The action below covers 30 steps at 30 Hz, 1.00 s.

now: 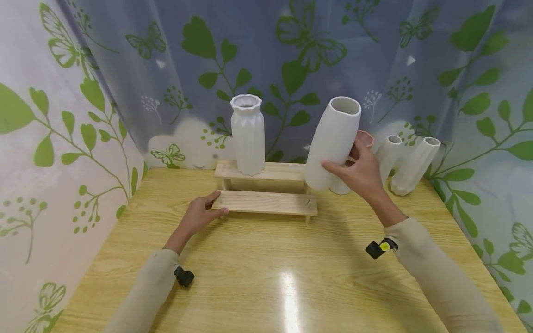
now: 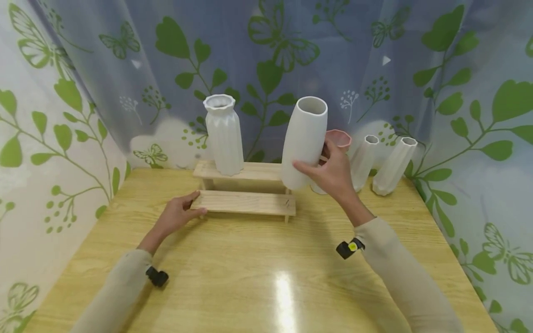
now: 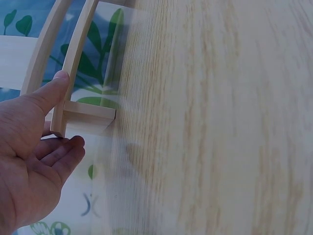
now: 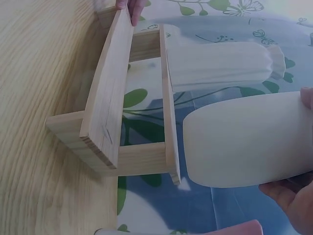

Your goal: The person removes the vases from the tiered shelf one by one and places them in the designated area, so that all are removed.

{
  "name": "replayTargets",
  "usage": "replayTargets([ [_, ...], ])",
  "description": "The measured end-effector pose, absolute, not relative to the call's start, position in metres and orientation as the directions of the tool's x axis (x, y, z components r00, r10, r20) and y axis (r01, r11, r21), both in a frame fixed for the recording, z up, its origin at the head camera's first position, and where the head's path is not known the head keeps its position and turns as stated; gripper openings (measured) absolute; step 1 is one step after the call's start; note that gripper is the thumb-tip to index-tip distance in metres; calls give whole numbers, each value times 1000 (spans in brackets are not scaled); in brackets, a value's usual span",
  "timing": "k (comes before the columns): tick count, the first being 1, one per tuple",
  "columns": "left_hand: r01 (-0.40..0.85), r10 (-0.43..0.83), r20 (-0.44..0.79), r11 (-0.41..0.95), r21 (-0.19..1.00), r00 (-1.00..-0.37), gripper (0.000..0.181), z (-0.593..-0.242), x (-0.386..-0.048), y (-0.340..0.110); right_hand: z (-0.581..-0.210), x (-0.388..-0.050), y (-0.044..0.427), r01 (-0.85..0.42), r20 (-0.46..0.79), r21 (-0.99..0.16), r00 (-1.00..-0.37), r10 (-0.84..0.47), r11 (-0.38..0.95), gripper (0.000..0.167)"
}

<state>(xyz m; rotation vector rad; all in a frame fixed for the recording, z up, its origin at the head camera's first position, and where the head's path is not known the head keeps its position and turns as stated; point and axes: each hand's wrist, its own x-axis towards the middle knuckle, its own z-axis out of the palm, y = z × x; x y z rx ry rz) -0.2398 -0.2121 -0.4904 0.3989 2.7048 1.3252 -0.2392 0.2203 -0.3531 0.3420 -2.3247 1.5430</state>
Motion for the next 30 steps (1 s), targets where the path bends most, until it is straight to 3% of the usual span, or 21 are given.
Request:
replayTargets([
  [9, 182, 277, 19, 577, 797, -961, 78, -490, -238, -212, -359, -234, 237, -344, 391, -842, -920, 31, 415, 86],
  [30, 187, 284, 20, 578, 794, -959, 80, -490, -240, -211, -373, -220, 276, -278, 395, -817, -908, 139, 505, 76],
])
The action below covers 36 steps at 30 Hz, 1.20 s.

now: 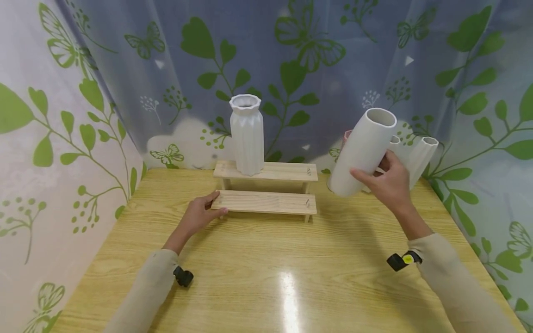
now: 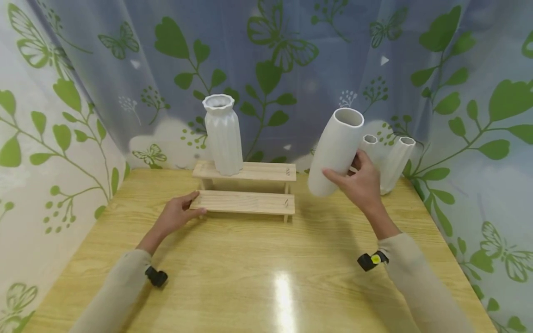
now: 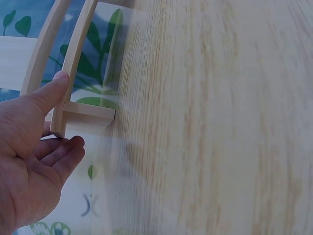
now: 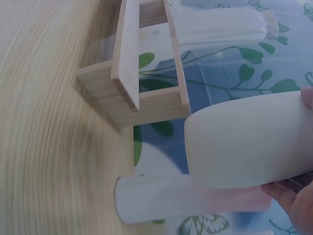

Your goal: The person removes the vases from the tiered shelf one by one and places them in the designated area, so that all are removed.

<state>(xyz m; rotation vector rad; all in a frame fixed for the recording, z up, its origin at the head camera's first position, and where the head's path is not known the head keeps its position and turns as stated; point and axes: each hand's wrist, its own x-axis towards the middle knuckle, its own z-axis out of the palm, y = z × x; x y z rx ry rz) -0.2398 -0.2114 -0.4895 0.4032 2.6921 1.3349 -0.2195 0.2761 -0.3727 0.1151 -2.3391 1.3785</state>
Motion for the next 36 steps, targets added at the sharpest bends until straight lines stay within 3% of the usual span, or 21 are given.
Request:
replayTargets([
  [8, 191, 283, 20, 589, 785, -959, 79, -489, -240, -211, -383, -217, 293, -275, 413, -806, -895, 166, 524, 74],
  [36, 193, 285, 22, 586, 787, -958, 79, -491, -240, -212, -418, -205, 347, -14, 252, -857, -884, 395, 516, 82],
])
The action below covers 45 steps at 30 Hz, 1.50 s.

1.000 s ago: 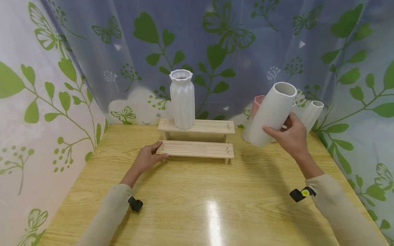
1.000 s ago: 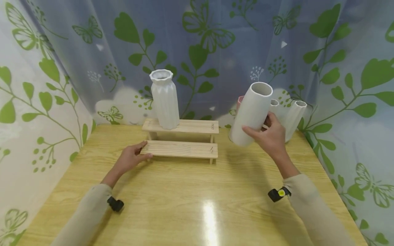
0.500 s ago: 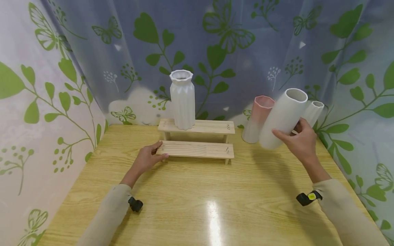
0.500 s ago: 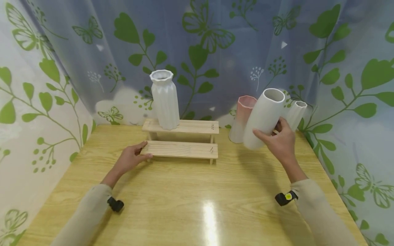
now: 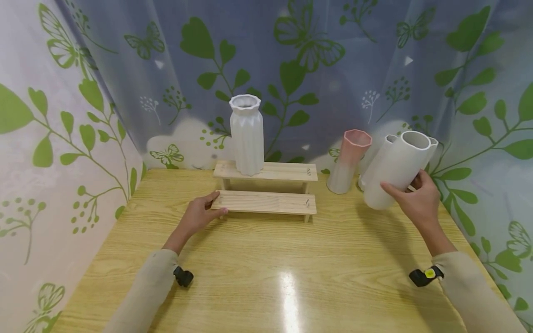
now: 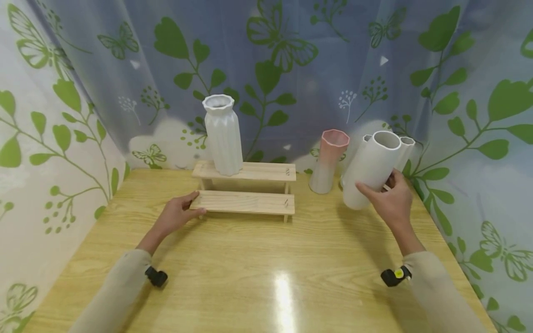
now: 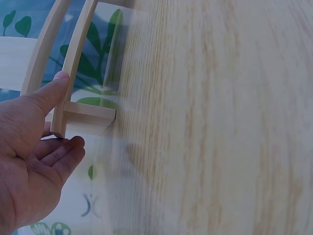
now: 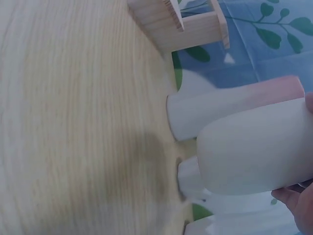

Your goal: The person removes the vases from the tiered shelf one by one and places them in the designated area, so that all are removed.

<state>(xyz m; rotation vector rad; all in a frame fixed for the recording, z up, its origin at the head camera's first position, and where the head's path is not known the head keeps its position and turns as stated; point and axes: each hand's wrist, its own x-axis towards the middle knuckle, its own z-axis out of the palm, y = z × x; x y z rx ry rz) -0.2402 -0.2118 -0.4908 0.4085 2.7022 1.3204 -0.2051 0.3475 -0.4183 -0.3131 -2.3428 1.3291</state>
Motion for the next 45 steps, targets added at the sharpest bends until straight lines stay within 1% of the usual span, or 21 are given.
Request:
replayTargets([
  [14, 186, 281, 14, 596, 781, -959, 79, -489, -239, -211, -435, -206, 371, 75, 208, -846, -865, 457, 528, 88],
  [19, 179, 279, 6, 598, 781, -960, 79, -490, -239, -211, -441, -206, 376, 112, 185, -845, -856, 483, 524, 88],
  [25, 176, 277, 6, 597, 783, -961, 80, -490, -239, -211, -445, -204, 381, 118, 191, -842, -848, 494, 527, 84],
  [45, 191, 274, 22, 611, 769, -962, 77, -490, -239, -211, -456, -205, 392, 153, 162, -860, -822, 546, 486, 83],
])
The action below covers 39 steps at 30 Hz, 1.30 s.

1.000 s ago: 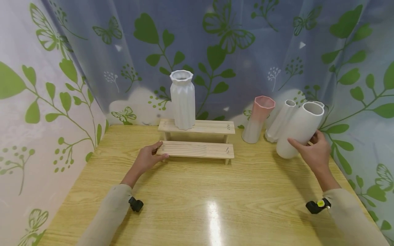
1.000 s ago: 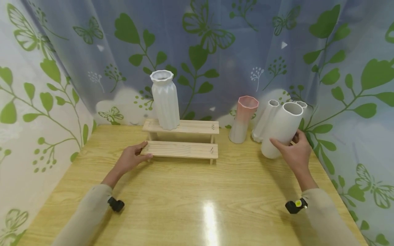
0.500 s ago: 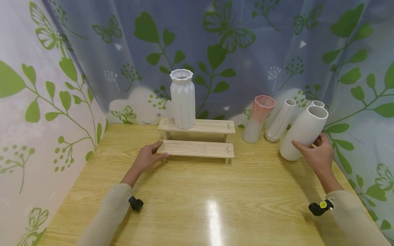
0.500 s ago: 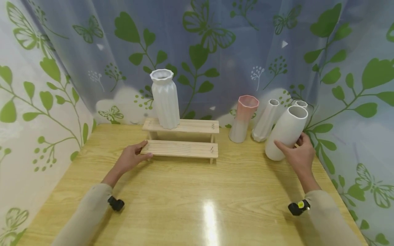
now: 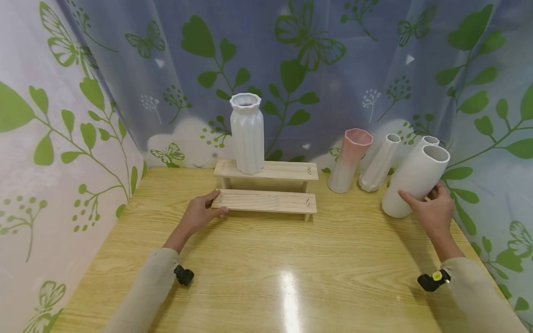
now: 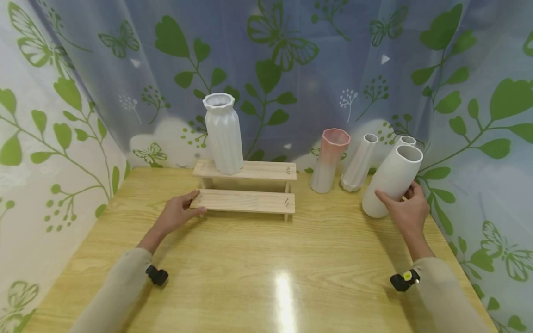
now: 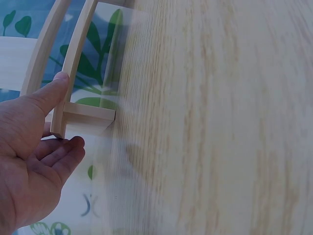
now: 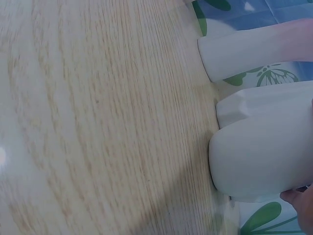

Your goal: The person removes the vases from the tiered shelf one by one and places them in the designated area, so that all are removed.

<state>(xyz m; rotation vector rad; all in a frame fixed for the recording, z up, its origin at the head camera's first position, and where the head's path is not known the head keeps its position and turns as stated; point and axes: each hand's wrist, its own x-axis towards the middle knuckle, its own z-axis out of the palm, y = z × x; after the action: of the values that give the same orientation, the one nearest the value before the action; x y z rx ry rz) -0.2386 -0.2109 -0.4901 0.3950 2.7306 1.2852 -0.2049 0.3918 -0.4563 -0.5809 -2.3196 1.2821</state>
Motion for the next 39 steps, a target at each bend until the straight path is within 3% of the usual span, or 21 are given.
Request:
replayTargets([
  [25, 196, 277, 28, 602, 774, -960, 78, -490, -239, -210, -462, -204, 397, 135, 175, -850, -840, 513, 509, 84],
  [39, 181, 273, 11, 605, 775, -962, 80, -491, -239, -212, -444, -195, 394, 140, 136, -888, -829, 542, 437, 83],
])
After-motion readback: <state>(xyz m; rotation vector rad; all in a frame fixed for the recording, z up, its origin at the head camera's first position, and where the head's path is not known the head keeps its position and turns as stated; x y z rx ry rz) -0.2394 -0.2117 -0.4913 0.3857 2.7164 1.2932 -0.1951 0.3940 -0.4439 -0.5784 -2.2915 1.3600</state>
